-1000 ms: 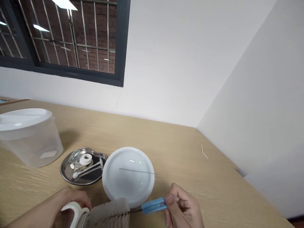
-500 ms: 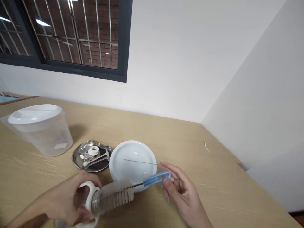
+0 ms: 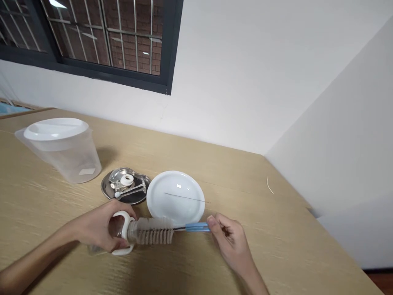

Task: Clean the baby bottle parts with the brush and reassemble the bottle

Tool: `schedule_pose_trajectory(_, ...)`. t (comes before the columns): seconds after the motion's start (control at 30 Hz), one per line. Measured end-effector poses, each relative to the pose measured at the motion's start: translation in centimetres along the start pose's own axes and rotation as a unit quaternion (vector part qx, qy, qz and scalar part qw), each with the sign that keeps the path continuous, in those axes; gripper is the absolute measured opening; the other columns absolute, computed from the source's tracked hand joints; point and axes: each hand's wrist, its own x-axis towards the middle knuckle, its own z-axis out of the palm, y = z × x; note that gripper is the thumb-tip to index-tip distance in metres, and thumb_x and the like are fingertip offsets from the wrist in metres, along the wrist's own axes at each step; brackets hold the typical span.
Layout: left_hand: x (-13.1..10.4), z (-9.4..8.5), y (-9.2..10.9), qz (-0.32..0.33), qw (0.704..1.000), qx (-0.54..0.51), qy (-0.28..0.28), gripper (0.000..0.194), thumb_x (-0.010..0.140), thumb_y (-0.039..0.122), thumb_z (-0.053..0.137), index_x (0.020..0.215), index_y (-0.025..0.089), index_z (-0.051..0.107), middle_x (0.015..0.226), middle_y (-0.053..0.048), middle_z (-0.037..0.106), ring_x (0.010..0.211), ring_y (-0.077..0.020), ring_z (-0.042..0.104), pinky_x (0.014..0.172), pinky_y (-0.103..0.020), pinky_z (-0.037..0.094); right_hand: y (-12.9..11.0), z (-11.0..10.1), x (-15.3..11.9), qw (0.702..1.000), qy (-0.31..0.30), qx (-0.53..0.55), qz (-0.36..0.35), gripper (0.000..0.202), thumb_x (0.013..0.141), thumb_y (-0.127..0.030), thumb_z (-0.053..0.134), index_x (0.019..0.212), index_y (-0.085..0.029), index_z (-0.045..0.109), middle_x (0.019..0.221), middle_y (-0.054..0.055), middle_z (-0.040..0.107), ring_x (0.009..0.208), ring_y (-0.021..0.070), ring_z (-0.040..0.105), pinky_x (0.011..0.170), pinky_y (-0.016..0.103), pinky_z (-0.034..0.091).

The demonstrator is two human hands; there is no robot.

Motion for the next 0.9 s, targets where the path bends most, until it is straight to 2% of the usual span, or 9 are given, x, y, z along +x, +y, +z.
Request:
schedule_pose_trajectory(0.07, 0.0, 0.1, 0.0, 0.007, 1.0, 0.007, 0.0, 0.054, 0.057, 0.038, 0.078, 0.107, 0.019, 0.071, 0.086, -0.001, 0.068, 0.07, -0.0143, 0.058, 0.058, -0.025, 0.045, 0.0, -0.3, 0.1, 1.0, -0.013, 0.009, 0.004, 0.05, 0.097, -0.054, 0.056, 0.061, -0.018, 0.055, 0.054, 0.0, 0.05, 0.051, 0.0119, 0.047, 0.05, 0.024, 0.036)
schedule_pose_trajectory(0.13, 0.1, 0.1, -0.3, 0.006, 1.0, 0.007, -0.004, 0.057, 0.057, 0.04, 0.079, 0.109, 0.019, 0.071, 0.085, -0.001, 0.068, 0.07, -0.0143, 0.058, 0.059, -0.025, 0.045, -0.1, -0.6, 0.2, 0.998, -0.026, 0.052, 0.008, 0.036, 0.095, -0.052, 0.06, 0.089, -0.017, 0.068, 0.069, 0.003, 0.061, 0.056, 0.0138, 0.056, 0.053, 0.025, 0.044)
schedule_pose_trajectory(0.2, 0.2, 0.0, -0.6, 0.002, 1.0, -0.002, -0.01, 0.058, 0.056, 0.04, 0.08, 0.11, 0.019, 0.071, 0.083, 0.0, 0.067, 0.069, -0.0138, 0.057, 0.058, -0.024, 0.044, -0.2, -1.0, 0.3, 0.993, -0.045, 0.105, 0.007, 0.037, 0.091, -0.048, 0.066, 0.115, -0.02, 0.067, 0.084, 0.005, 0.066, 0.058, 0.0144, 0.06, 0.052, 0.026, 0.049)
schedule_pose_trajectory(0.23, 0.3, -0.1, -0.7, 0.0, 1.0, -0.01, -0.015, 0.057, 0.057, 0.039, 0.08, 0.109, 0.019, 0.071, 0.082, 0.0, 0.067, 0.068, -0.0136, 0.056, 0.057, -0.023, 0.043, -0.3, -1.2, 0.4, 0.991, -0.059, 0.123, 0.008, 0.038, 0.09, -0.046, 0.069, 0.117, -0.021, 0.066, 0.086, 0.005, 0.067, 0.057, 0.0143, 0.06, 0.05, 0.026, 0.05)
schedule_pose_trajectory(0.37, 0.4, -0.3, -0.8, -0.003, 0.998, -0.03, -0.046, 0.048, 0.059, 0.032, 0.076, 0.105, 0.018, 0.072, 0.074, 0.002, 0.063, 0.064, -0.0116, 0.051, 0.052, -0.021, 0.038, -0.6, -1.3, 0.3, 0.986, -0.084, 0.141, 0.037, 0.03, 0.086, -0.046, 0.074, 0.1, -0.02, 0.071, 0.068, 0.003, 0.066, 0.051, 0.0157, 0.061, 0.05, 0.028, 0.052)
schedule_pose_trajectory(0.53, 0.3, -0.2, -0.5, 0.016, 0.998, -0.021, -0.06, 0.047, 0.059, 0.032, 0.076, 0.103, 0.019, 0.072, 0.078, 0.001, 0.067, 0.066, -0.0129, 0.055, 0.054, -0.022, 0.04, -0.9, -0.3, 0.1, 0.983, 0.015, 0.175, 0.054, 0.04, 0.084, -0.057, 0.073, 0.088, -0.017, 0.07, 0.057, 0.002, 0.063, 0.044, 0.0148, 0.058, 0.048, 0.027, 0.048)
schedule_pose_trajectory(0.67, 0.0, 0.2, -0.5, 0.023, 0.999, 0.022, -0.01, 0.054, 0.058, 0.039, 0.08, 0.109, 0.023, 0.073, 0.096, -0.003, 0.069, 0.077, -0.0176, 0.061, 0.067, -0.028, 0.051, -0.9, -0.2, 0.5, 0.972, 0.077, 0.204, 0.085, 0.044, 0.087, -0.054, 0.071, 0.066, -0.017, 0.063, 0.051, 0.002, 0.061, 0.041, 0.0121, 0.054, 0.044, 0.023, 0.044)
schedule_pose_trajectory(0.8, -0.1, 0.3, -0.9, 0.019, 0.999, 0.029, 0.025, 0.056, 0.059, 0.042, 0.081, 0.112, 0.025, 0.074, 0.109, -0.006, 0.067, 0.092, -0.0228, 0.064, 0.083, -0.035, 0.055, -1.0, -0.7, 1.2, 0.958, 0.094, 0.243, 0.121, 0.04, 0.08, -0.054, 0.078, 0.073, -0.016, 0.067, 0.051, 0.003, 0.063, 0.039, 0.0133, 0.056, 0.041, 0.023, 0.046)
schedule_pose_trajectory(0.9, 0.0, 0.2, -1.3, 0.029, 0.999, 0.013, 0.025, 0.057, 0.061, 0.043, 0.081, 0.114, 0.024, 0.073, 0.112, -0.006, 0.068, 0.098, -0.024, 0.064, 0.085, -0.034, 0.055, -1.1, -1.1, 1.5, 0.941, 0.125, 0.28, 0.142, 0.042, 0.075, -0.055, 0.083, 0.073, -0.016, 0.065, 0.047, 0.001, 0.06, 0.033, 0.012, 0.052, 0.034, 0.021, 0.042)
